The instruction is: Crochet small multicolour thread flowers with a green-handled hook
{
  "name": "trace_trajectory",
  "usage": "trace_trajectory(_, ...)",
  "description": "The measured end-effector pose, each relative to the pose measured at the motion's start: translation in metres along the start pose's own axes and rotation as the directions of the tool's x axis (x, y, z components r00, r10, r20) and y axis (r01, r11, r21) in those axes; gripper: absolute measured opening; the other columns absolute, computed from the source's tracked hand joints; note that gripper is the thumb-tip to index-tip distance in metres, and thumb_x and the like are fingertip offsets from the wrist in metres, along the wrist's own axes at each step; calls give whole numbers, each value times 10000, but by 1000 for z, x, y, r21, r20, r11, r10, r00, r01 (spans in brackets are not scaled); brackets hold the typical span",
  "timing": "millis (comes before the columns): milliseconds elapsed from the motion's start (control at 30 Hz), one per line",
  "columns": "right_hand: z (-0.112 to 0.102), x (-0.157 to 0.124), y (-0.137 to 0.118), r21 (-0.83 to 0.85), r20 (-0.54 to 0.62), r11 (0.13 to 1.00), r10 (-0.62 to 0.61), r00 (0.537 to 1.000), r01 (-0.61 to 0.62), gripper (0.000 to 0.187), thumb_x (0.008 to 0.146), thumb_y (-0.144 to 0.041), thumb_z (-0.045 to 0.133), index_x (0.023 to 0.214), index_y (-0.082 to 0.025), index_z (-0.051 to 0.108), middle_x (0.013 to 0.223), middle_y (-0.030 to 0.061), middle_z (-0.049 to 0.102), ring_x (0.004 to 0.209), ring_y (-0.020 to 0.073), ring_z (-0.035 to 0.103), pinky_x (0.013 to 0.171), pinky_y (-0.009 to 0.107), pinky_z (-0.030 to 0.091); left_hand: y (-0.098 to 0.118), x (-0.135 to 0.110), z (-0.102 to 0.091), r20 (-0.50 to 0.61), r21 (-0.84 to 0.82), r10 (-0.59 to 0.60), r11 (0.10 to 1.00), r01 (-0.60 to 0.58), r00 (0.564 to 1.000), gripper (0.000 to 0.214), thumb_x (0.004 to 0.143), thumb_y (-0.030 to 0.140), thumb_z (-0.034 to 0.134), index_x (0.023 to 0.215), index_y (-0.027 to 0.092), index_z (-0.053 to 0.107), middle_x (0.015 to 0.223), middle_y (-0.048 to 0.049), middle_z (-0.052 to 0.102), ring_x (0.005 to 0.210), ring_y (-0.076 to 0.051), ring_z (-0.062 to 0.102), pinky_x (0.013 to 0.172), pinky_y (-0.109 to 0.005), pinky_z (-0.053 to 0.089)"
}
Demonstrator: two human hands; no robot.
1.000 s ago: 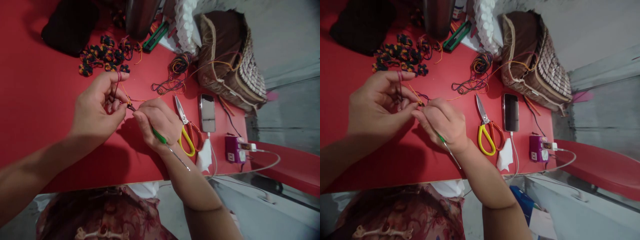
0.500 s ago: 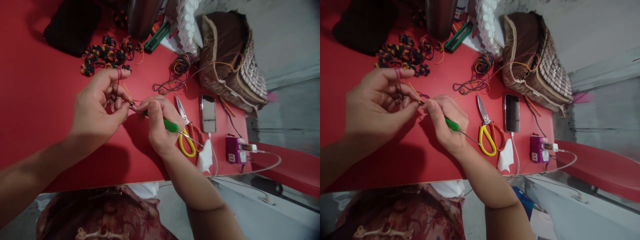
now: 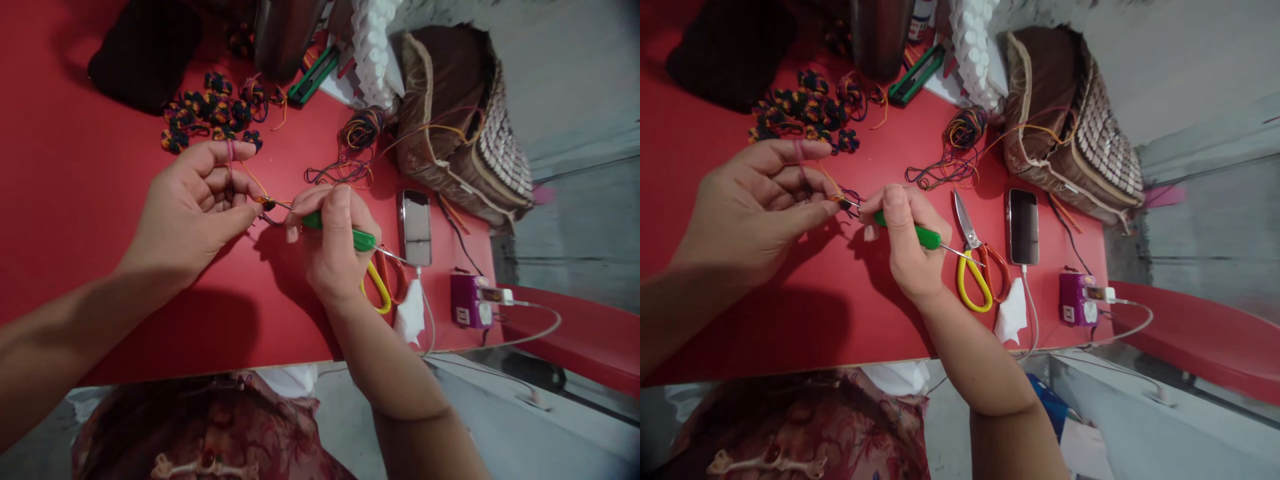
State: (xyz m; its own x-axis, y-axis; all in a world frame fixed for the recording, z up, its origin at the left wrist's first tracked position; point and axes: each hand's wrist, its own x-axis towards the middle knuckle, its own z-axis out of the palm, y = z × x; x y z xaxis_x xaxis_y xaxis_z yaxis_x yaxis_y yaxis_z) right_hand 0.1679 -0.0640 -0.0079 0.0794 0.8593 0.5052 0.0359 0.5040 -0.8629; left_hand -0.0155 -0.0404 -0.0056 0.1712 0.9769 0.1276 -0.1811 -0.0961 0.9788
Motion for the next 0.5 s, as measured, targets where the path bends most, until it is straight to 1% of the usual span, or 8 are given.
trace_trajectory(100,-1,1,-1,-19,-11,1000,3,1000,-3,392,1185,-463,585,878,-284,752,772,-21,687,541,128,617,546,329,589,4,0,1,-11,35,27,999,-27,1000,462,835,83,891,1230,288,770,956,19,831,811,-162,787,747,-319,661)
trace_trajectory(233,-2,1,0,6,-15,1000,4,1000,-3,389,1172,-427,613,844,-279,761,755,-27,693,527,113,618,539,312,572,7,2,3,-21,59,87,995,-86,996,514,766,9,882,1196,275,787,932,21,836,841,-157,788,753,-300,650)
trace_trajectory(267,-2,1,1,8,-17,1000,4,1000,-4,388,1169,-434,619,841,-277,756,750,-27,689,526,111,614,533,309,565,6,2,3,-18,63,105,993,-104,994,527,754,-2,881,1193,275,788,929,21,839,836,-152,783,747,-295,645)
trace_trajectory(333,-3,0,1,-35,-23,999,27,999,-28,410,1162,-505,614,846,-274,736,751,-17,672,529,117,604,532,321,564,5,2,3,-21,78,138,988,-136,990,546,741,-3,882,1202,274,788,927,18,840,803,-144,764,724,-296,632)
trace_trajectory(400,-3,0,1,-97,-25,994,50,998,-53,444,1160,-573,586,856,-277,719,759,-7,652,544,132,602,555,346,578,3,1,4,-37,118,149,983,-144,988,536,769,29,886,1230,281,781,932,17,835,764,-140,738,700,-310,616)
trace_trajectory(433,-3,-1,1,-107,-22,993,41,999,-43,442,1163,-570,582,860,-279,719,757,-7,644,549,136,600,570,354,582,3,0,5,-41,138,153,980,-146,987,518,791,55,887,1240,288,775,934,19,831,750,-140,728,691,-318,607)
trace_trajectory(500,-4,-2,-1,-89,-7,996,3,1000,-4,401,1178,-502,582,880,-286,742,761,-12,651,563,136,604,598,354,583,4,-3,7,-48,162,161,975,-152,986,470,832,108,884,1243,304,767,929,24,819,745,-148,726,678,-332,590)
